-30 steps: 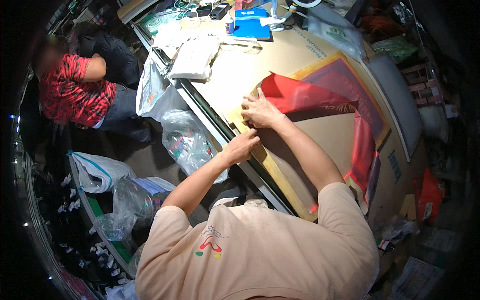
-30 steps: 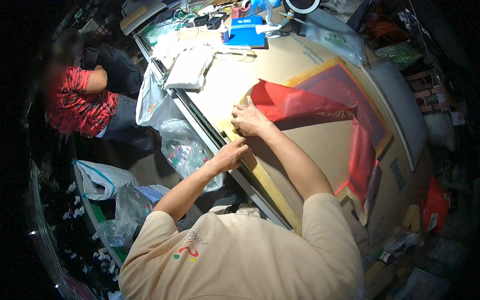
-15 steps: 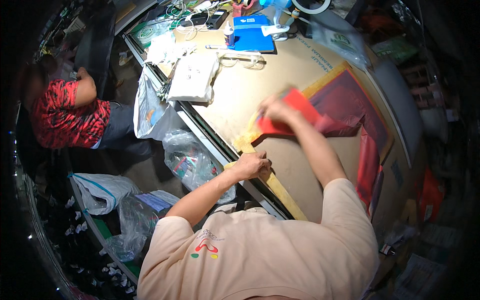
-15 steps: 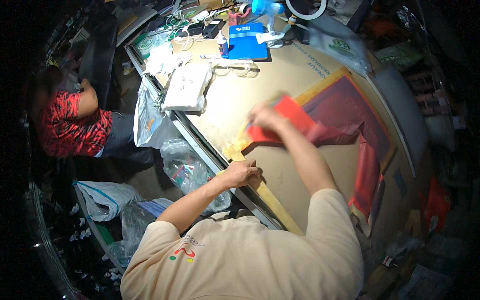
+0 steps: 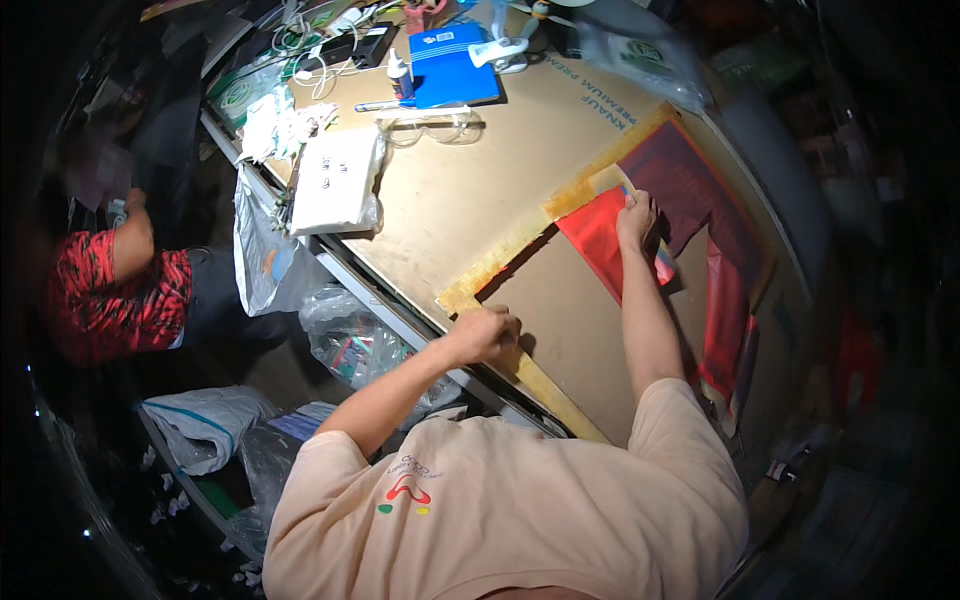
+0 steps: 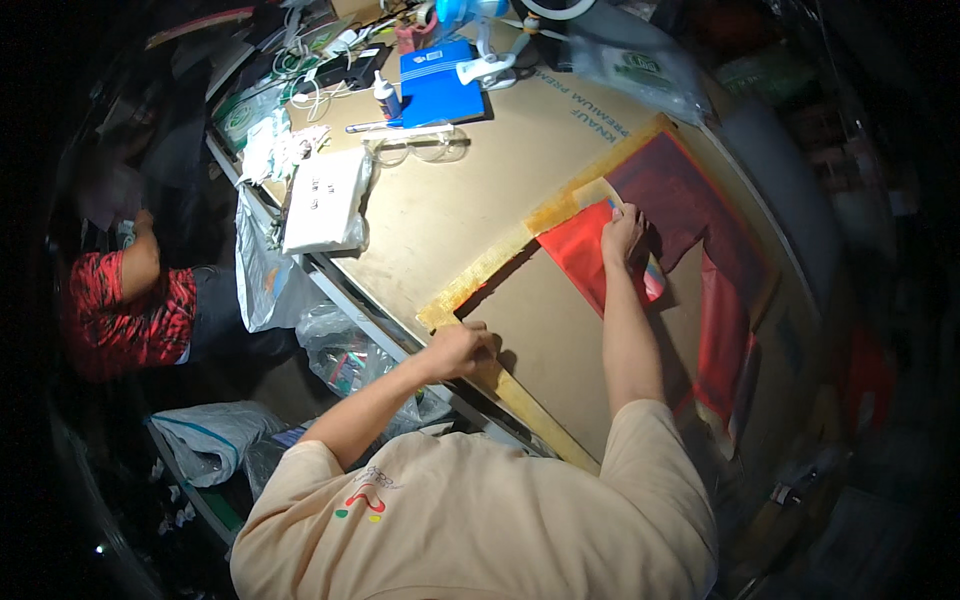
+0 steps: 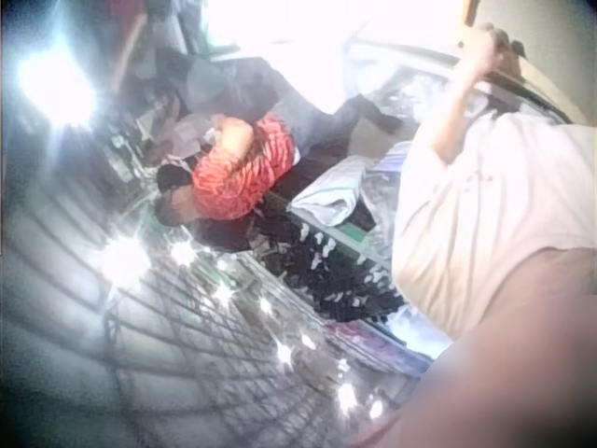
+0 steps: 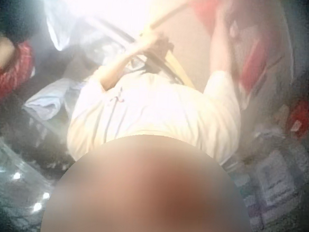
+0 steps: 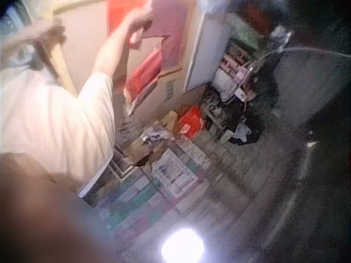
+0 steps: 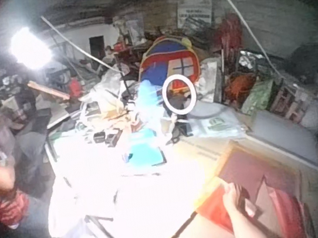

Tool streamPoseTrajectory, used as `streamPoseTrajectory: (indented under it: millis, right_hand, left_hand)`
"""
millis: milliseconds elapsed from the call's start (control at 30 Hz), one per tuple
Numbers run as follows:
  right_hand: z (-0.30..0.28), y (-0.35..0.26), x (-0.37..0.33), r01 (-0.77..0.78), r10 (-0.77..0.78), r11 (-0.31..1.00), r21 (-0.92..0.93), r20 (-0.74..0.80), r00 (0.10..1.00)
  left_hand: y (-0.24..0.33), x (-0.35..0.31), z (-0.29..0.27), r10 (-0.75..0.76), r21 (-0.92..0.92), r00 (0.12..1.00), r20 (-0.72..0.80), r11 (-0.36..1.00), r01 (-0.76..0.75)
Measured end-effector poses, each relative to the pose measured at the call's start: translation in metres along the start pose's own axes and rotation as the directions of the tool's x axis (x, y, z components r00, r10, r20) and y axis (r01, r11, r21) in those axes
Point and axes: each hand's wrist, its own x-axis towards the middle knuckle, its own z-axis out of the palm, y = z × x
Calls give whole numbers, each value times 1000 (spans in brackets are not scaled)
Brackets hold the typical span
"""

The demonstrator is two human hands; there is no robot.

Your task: The person removes red protective film from a wooden frame on a workbench, then moves to a yellow screen-printing press. They adjust the clamps and handles on the press, preparing the screen for use. The task involves handling frames and operating the press without visible final output.

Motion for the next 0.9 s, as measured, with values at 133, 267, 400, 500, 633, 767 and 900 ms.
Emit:
streamPoseTrajectory:
  millis: [133, 267, 400, 500, 633, 767, 900]
  right_hand:
    - [-35, -28, -38, 192, -141, 976, 105, -369, 919]
    - [-79, -59, -95, 405, -409, 871, 276, -46, 911]
    - [-115, -100, -215, 186, -313, 940, 288, 500, 807]
    - [-145, -115, -273, 190, -303, 952, 239, 659, 688]
    - [-161, -120, -313, 339, -379, 922, 188, 618, 688]
    - [-163, -120, -326, 370, -442, 893, 256, 648, 620]
    - [-172, -127, -336, 315, -446, 892, 324, 735, 511]
  left_hand:
    - [-7, 29, -30, -193, 5, 947, -257, 980, 201]
    - [-10, 58, -41, -222, 320, 916, -335, 888, 332]
    - [-13, 70, -37, -212, 463, 921, -326, 814, 351]
    - [-14, 63, -34, -230, 494, 924, -305, 792, 360]
    - [-7, 33, -33, -199, 485, 944, -263, 818, 308]
    - [-2, 13, -47, -270, 473, 940, -206, 814, 338]
    - [-8, 7, -60, -346, 415, 933, -95, 839, 353]
